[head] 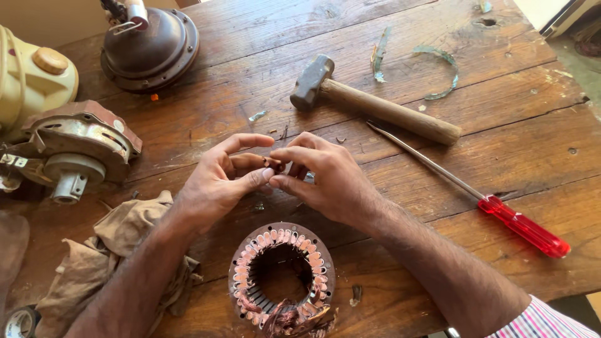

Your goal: The person strips old copper windings and insulation from an electric motor stator on a wooden workbench, pulling and tearing the material out by hand and dropping the scraps into a cardboard box on the floor. They occasionally set pieces aside and continue extracting remaining winding material.

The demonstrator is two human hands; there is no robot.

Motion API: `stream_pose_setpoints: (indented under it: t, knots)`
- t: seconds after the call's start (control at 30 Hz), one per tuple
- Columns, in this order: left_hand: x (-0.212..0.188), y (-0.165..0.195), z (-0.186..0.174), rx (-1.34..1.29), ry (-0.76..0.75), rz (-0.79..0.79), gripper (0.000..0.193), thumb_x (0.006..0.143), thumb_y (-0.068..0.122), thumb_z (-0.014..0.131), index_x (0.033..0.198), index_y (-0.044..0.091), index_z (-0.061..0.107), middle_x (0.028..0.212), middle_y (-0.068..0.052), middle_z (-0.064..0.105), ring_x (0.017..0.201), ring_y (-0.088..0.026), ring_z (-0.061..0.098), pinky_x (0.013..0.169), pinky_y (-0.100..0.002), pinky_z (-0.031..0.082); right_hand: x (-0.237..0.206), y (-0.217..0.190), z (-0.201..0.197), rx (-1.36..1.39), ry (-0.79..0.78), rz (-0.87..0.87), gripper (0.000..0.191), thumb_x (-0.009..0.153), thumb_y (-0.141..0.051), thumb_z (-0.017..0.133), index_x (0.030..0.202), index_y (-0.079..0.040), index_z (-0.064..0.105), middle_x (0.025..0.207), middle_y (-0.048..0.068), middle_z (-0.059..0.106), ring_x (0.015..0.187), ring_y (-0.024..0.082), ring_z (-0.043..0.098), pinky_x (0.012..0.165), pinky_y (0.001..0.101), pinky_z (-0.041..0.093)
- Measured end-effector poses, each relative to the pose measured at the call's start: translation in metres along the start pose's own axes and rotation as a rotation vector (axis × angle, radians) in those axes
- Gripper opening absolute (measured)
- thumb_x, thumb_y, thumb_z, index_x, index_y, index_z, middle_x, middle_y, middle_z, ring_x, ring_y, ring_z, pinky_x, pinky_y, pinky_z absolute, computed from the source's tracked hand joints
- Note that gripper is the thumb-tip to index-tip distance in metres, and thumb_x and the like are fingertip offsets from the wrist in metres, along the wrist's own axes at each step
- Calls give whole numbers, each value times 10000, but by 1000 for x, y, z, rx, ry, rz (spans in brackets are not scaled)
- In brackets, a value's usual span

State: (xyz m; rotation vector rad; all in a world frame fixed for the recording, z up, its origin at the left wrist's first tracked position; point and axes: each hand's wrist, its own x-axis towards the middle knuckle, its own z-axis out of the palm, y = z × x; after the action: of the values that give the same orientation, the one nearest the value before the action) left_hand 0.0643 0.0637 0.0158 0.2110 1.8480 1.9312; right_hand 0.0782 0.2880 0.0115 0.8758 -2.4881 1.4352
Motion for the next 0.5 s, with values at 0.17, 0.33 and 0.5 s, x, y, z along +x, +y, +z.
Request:
stream_pose_setpoints:
  t: [0.17, 0.33, 0.5]
  knots:
    - [-1, -5, -7, -31, 7, 7, 592, 897, 77, 758, 1428, -28, 518, 1073, -168, 766, 936, -161, 707, 867, -298, 589, -4, 9, 2, -61, 42, -68, 269, 903, -185, 805, 1142, -74, 746, 1025, 92, 720, 871, 200, 757, 751, 344, 620]
    - [1, 0, -4, -212, -25, 20, 659, 879, 101, 741, 1452, 18, 427, 1099, -175, 762, 973, -186, 739, 871, -323, 601, -6, 7, 0, -84, 104, -88, 210, 913, -174, 788, 1091, -68, 752, 990, 88, 725, 859, 214, 753, 726, 346, 620]
    - [-1, 4, -4, -10, 81, 81, 549, 903, 105, 726, 1399, -1, 515, 1058, -134, 756, 942, -166, 724, 827, -300, 589, -10, 10, -1, -100, 148, -131, 152, 937, -134, 768, 1059, -48, 739, 975, 99, 711, 846, 225, 737, 713, 361, 606]
